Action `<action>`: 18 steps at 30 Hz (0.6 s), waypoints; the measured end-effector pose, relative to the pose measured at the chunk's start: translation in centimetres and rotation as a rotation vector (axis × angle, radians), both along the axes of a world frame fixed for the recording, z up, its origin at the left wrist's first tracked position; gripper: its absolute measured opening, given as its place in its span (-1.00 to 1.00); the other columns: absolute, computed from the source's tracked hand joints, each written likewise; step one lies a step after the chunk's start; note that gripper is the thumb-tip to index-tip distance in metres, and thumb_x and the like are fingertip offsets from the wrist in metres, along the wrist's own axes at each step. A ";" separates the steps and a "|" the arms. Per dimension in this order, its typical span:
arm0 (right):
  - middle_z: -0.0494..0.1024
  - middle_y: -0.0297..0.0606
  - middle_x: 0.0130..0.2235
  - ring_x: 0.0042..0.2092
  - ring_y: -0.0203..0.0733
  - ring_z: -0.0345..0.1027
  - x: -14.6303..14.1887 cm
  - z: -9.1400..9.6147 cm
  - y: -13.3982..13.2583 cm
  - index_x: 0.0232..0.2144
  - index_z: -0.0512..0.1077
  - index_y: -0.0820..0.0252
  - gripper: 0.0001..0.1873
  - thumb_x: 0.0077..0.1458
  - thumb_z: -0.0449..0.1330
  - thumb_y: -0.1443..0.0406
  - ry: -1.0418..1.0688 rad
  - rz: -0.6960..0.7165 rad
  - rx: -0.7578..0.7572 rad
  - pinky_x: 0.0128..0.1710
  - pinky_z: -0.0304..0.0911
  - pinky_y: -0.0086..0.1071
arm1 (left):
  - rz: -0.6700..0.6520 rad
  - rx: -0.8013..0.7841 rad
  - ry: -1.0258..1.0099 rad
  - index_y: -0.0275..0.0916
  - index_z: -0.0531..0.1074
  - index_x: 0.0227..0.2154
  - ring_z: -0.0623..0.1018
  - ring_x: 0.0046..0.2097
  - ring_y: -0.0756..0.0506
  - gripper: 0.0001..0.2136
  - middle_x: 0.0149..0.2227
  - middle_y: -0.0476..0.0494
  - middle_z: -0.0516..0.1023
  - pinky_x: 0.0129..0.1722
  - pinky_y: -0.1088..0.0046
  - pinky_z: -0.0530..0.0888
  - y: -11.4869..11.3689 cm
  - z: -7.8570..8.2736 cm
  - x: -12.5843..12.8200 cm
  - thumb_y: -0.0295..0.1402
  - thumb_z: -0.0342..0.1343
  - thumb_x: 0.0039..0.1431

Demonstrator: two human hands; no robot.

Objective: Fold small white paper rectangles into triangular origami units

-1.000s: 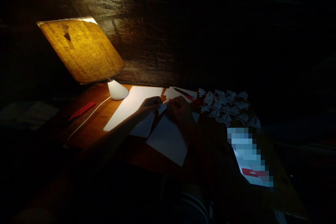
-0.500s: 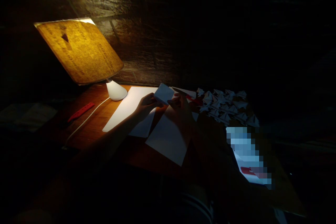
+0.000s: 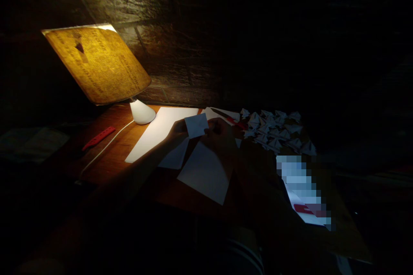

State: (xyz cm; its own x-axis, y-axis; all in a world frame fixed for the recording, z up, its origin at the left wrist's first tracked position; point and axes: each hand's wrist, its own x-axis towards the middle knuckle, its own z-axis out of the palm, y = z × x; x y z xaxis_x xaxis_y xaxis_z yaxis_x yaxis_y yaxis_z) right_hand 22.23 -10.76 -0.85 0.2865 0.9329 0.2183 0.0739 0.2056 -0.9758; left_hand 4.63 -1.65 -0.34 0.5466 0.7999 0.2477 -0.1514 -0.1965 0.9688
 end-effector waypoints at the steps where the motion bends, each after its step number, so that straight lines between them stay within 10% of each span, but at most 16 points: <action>1: 0.55 -0.30 -0.34 -0.31 -0.13 0.46 0.1 -0.1 0.1 -0.22 0.45 0.08 -0.68 -0.05 0.38 0.19 -0.012 -0.017 0.009 -0.34 0.36 -0.28 | -0.005 -0.028 0.002 -0.29 0.61 -0.29 0.68 -0.17 -0.21 -0.62 -0.26 -0.18 0.73 -0.09 0.25 0.59 0.0 0.0 0.0 -0.21 0.52 -0.16; 9: 0.52 -0.31 -0.35 -0.32 -0.16 0.39 0.9 -0.3 0.8 -0.30 0.45 0.09 -0.77 -0.07 0.33 0.21 -0.146 -0.121 0.068 -0.28 0.32 -0.27 | -0.005 -0.128 -0.077 -0.27 0.53 -0.41 0.64 -0.28 -0.15 -0.57 -0.37 -0.16 0.65 -0.22 0.31 0.57 0.6 -0.5 -0.1 0.07 0.33 0.07; 18: 0.54 -0.33 -0.43 -0.41 -0.20 0.37 0.6 -0.2 0.3 -0.33 0.49 0.10 -0.84 0.04 0.30 0.18 -0.348 -0.072 0.040 -0.39 0.24 -0.33 | 0.042 0.086 0.165 -0.29 0.48 -0.23 0.57 -0.30 -0.03 -0.57 -0.34 -0.08 0.61 -0.28 0.49 0.47 0.5 -0.9 -0.5 -0.24 0.50 -0.12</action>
